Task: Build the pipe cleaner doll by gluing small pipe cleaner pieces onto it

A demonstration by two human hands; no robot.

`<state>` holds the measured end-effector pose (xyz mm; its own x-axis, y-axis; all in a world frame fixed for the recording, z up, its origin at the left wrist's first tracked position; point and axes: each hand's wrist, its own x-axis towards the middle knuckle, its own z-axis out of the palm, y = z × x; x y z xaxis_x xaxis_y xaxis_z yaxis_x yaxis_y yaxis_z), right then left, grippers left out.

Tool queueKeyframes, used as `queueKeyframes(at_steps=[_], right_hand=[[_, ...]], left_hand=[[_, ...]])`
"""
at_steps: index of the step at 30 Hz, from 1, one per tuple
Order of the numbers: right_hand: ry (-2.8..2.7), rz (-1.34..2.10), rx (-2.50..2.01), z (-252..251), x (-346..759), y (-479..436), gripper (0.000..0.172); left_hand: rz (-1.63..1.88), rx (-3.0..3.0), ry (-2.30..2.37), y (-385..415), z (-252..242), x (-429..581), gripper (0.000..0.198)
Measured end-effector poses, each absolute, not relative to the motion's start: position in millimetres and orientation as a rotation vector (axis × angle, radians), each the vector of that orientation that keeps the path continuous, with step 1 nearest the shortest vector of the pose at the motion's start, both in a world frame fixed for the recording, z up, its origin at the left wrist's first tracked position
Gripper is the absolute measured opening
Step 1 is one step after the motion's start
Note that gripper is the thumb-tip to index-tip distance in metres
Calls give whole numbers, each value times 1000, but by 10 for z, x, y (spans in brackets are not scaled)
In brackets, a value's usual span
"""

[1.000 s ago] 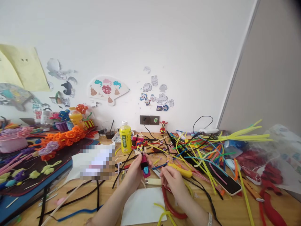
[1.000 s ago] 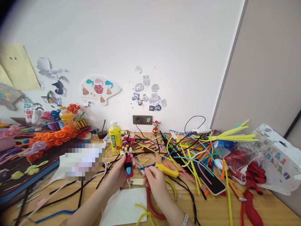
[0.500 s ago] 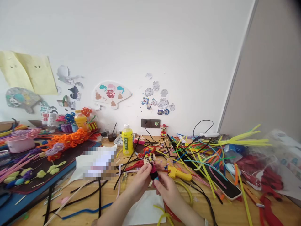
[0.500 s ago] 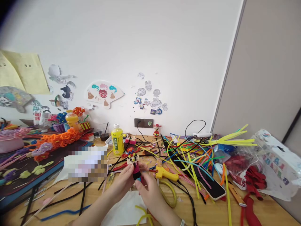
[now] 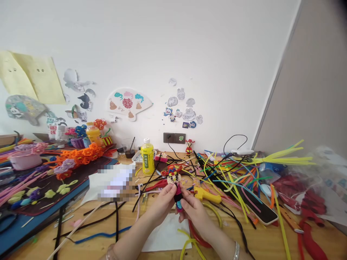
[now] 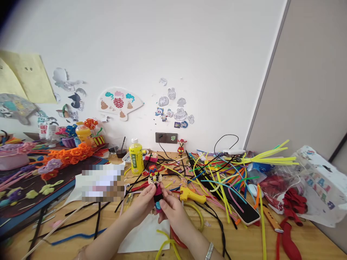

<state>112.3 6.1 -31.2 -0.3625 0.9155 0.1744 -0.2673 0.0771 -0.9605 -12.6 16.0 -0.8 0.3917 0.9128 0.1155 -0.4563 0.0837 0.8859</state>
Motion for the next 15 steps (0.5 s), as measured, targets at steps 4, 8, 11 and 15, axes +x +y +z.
queueKeyframes(at_steps=[4, 8, 11, 15], right_hand=[[-1303, 1512, -741, -300, 1115, 33, 60], [-1378, 1475, -733, -274, 1119, 15, 58], [-1427, 1403, -762, -269, 1118, 16, 56], [-1463, 1350, -764, -301, 1112, 27, 53]], left_hand=[[1124, 1022, 596, 164, -16, -108, 34], [1136, 1037, 653, 152, -15, -92, 33], [1109, 1072, 669, 126, -8, -67, 34], [1080, 1119, 647, 106, -19, -19, 38]])
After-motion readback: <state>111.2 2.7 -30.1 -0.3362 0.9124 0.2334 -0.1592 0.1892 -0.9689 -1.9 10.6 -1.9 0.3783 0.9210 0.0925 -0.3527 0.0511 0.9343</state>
